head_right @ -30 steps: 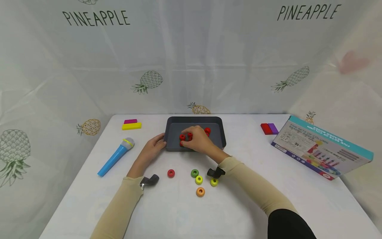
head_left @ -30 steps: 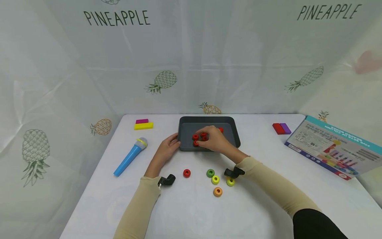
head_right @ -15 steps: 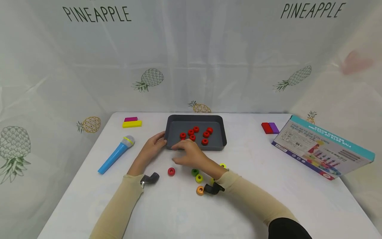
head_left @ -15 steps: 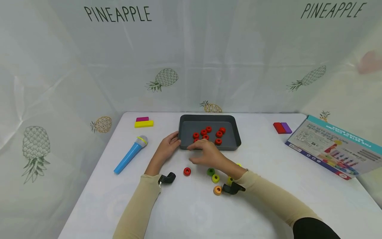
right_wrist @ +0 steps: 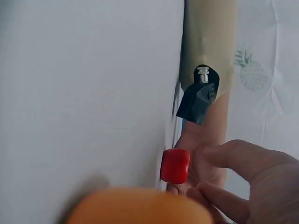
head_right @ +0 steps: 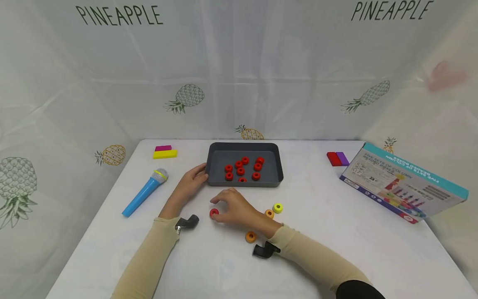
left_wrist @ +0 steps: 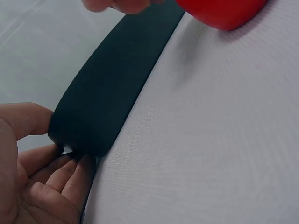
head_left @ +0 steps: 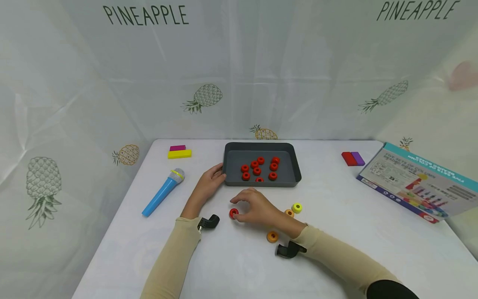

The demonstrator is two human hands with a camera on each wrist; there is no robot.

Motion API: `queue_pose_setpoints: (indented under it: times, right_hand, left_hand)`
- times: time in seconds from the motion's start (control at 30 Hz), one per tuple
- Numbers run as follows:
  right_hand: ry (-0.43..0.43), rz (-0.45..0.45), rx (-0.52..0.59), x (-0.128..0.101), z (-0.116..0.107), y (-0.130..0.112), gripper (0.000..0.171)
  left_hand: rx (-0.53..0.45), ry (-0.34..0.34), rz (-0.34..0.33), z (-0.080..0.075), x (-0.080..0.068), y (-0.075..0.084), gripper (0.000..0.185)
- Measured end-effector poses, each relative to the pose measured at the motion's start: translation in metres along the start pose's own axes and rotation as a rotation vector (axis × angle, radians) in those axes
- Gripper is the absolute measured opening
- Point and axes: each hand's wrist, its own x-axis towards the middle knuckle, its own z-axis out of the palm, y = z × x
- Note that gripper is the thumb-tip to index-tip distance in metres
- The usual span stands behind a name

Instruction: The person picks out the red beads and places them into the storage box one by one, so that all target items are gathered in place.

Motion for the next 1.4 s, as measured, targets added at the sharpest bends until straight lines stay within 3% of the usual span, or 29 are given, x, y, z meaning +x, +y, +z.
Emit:
queue_pose_setpoints:
  times: [0.3, 0.53, 0.8, 1.4]
  right_hand:
    - [-0.042, 0.021, -0.025, -0.002, 0.007, 0.006, 0.033]
    - [-0.025, -0.018, -0.027, -0.002, 0.009, 0.008, 0.028]
    - [-0.029, 0.014, -0.009, -0.002, 0.010, 0.009, 0.027]
    - [0.061, 0.005, 0.072, 0.021, -0.033, 0.006, 0.028]
  left_hand:
    - [0.000, -0.001, 0.010, -0.001, -0.001, 0.002, 0.058]
    - [-0.015, -0.001, 0.020, -0.001, -0.001, 0.001, 0.058]
    - [-0.026, -0.016, 0.018, 0.002, -0.001, -0.003, 0.057]
    - [-0.027, -0.005, 0.001, 0.002, -0.001, 0.001, 0.056]
